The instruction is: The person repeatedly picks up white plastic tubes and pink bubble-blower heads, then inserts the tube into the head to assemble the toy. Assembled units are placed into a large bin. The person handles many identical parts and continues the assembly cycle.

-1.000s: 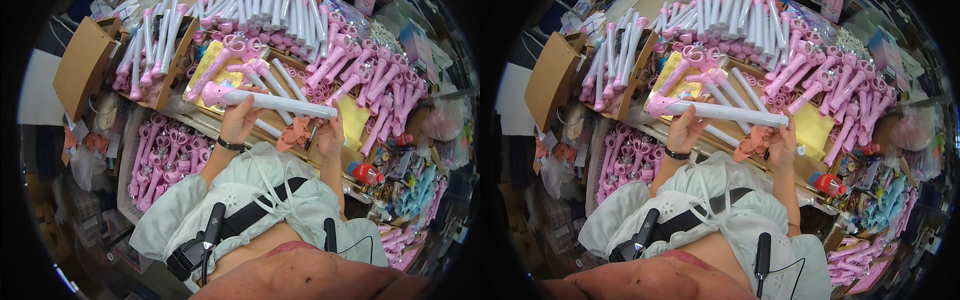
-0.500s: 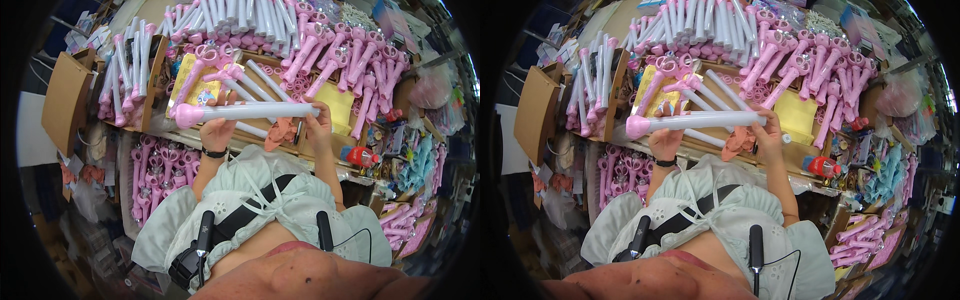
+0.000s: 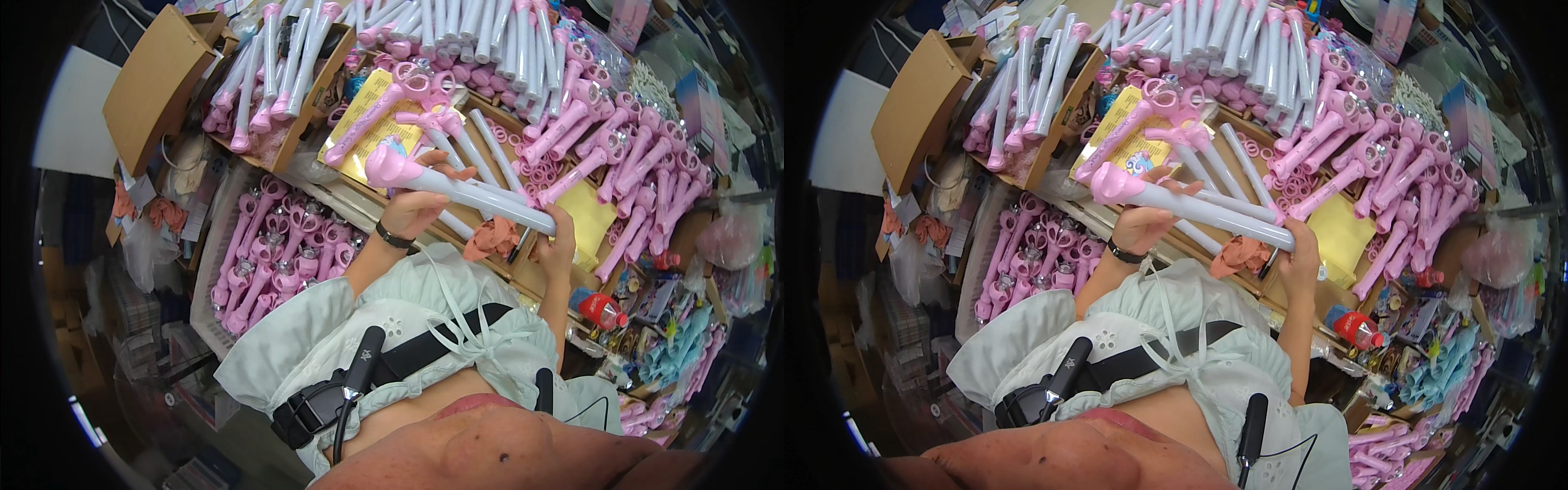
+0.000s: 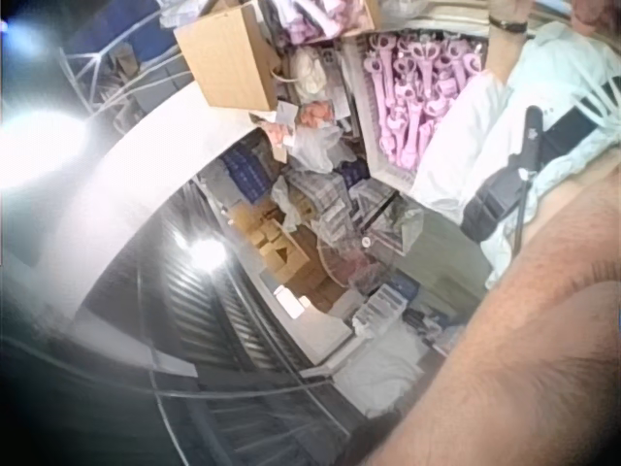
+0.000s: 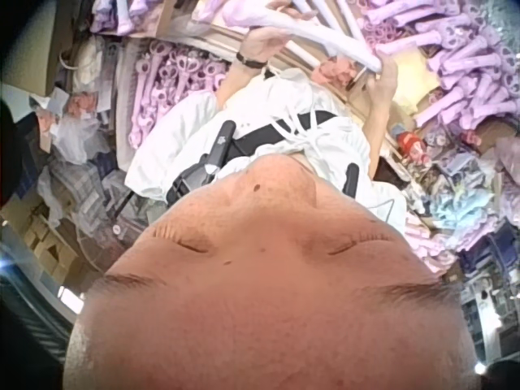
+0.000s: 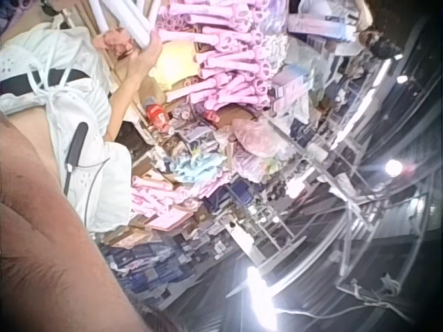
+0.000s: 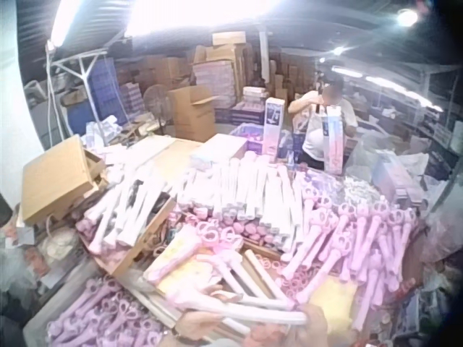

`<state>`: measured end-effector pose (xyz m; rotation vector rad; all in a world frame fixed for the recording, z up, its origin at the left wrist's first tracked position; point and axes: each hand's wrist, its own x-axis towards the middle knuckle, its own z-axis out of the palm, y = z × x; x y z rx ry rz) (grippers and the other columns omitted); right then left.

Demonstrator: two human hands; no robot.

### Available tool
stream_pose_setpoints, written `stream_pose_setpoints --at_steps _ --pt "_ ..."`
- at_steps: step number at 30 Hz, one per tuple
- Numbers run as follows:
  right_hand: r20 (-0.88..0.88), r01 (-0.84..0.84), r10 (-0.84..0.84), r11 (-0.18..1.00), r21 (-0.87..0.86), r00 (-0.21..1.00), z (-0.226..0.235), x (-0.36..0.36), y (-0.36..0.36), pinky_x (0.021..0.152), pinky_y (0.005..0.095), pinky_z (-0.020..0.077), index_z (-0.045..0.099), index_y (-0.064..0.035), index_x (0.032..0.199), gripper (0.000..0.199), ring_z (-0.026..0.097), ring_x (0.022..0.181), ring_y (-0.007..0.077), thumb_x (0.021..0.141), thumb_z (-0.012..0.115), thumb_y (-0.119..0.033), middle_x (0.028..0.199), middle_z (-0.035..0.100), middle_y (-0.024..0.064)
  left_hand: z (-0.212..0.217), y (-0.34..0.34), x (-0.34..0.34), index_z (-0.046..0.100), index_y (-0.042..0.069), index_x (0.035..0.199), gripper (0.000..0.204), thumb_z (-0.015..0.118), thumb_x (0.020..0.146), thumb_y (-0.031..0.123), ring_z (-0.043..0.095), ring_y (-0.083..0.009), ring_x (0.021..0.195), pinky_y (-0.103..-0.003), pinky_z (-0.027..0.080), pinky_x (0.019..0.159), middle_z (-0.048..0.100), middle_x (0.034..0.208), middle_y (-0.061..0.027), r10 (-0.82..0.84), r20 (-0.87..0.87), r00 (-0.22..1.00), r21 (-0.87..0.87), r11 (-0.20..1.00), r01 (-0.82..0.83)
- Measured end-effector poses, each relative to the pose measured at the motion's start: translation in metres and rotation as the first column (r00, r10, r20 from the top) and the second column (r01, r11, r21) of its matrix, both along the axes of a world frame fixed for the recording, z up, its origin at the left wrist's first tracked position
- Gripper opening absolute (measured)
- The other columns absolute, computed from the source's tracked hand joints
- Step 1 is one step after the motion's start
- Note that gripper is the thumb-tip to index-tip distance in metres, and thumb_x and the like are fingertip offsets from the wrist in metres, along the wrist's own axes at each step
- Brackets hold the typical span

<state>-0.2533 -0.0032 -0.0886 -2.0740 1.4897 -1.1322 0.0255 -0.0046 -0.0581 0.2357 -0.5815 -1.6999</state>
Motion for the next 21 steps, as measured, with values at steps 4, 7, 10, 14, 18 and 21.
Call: stream_pose_setpoints --at_steps 4,7,10,14,18,21 --pt "-0.036 -0.018 0.022 0.995 0.099 0.999 -0.007 0.008 -0.005 0.088 0.0402 0.0434 0.052 -0.0046 0.111 0.048 0.054 0.103 0.0348 0.065 0.061 0.008 0.111 0.056 0.0162 -0.002 -0.004 0.003 0.046 0.009 0.124 0.059 0.05 0.07 -0.014 0.038 -0.0385 0.126 -0.054 0.027 0.106 0.059 0.11 -0.0064 0.009 0.047 0.999 -0.026 1.0 -0.008" --pt "-0.089 -0.088 0.097 0.991 0.101 0.991 -0.013 0.013 -0.011 0.089 0.0404 0.0431 0.052 -0.0037 0.111 0.048 0.053 0.104 0.0346 0.065 0.063 0.005 0.112 0.055 0.0163 -0.006 -0.007 0.002 0.047 0.006 0.122 0.057 0.051 0.07 -0.014 0.039 -0.0388 0.125 -0.055 0.027 0.106 0.059 0.109 -0.0065 0.045 0.095 0.994 -0.031 0.999 -0.042" --pt "-0.141 -0.14 0.168 0.973 0.185 0.976 -0.022 0.019 -0.012 0.083 0.0406 0.0449 0.054 -0.0039 0.107 0.042 0.056 0.096 0.035 0.067 0.065 -0.005 0.102 0.058 0.0167 -0.011 -0.01 0.001 0.045 0.006 0.123 0.053 0.055 0.073 -0.01 0.042 -0.0373 0.123 -0.054 0.029 0.105 0.058 0.112 -0.0096 0.051 0.085 0.995 -0.021 0.999 -0.049" --pt "-0.037 -0.244 0.279 0.889 0.387 0.96 -0.031 0.029 -0.008 0.077 0.0413 0.0454 0.054 -0.0037 0.104 0.038 0.057 0.089 0.0368 0.07 0.065 -0.016 0.093 0.059 0.0178 -0.015 -0.017 0.018 0.036 0.01 0.135 0.051 0.05 0.086 0.009 0.039 -0.0341 0.125 -0.052 0.03 0.104 0.048 0.127 -0.0121 0.17 -0.005 0.985 0.063 0.983 -0.17" --pt "0.164 -0.232 0.166 0.759 0.608 0.972 -0.027 0.036 -0.024 0.073 0.0369 0.0459 0.052 -0.0035 0.106 0.041 0.06 0.084 0.0289 0.077 0.066 -0.03 0.092 0.06 0.0171 -0.02 -0.023 0.059 0.036 0.008 0.133 0.046 0.049 0.09 0.014 0.04 -0.0308 0.125 -0.048 0.031 0.105 0.044 0.131 -0.0151 0.42 0.04 0.907 0.087 0.902 -0.422" --pt "0.231 -0.168 0.044 0.818 0.551 0.972 -0.022 0.047 -0.091 0.064 0.0342 0.0461 0.052 -0.0023 0.103 0.041 0.06 0.073 0.0211 0.081 0.064 -0.034 0.084 0.06 0.0149 -0.032 -0.021 0.081 0.04 0.006 0.128 0.039 0.047 0.091 0.012 0.045 -0.0297 0.121 -0.044 0.035 0.103 0.048 0.126 -0.0151 0.359 0.271 0.893 0.154 0.9 -0.409"
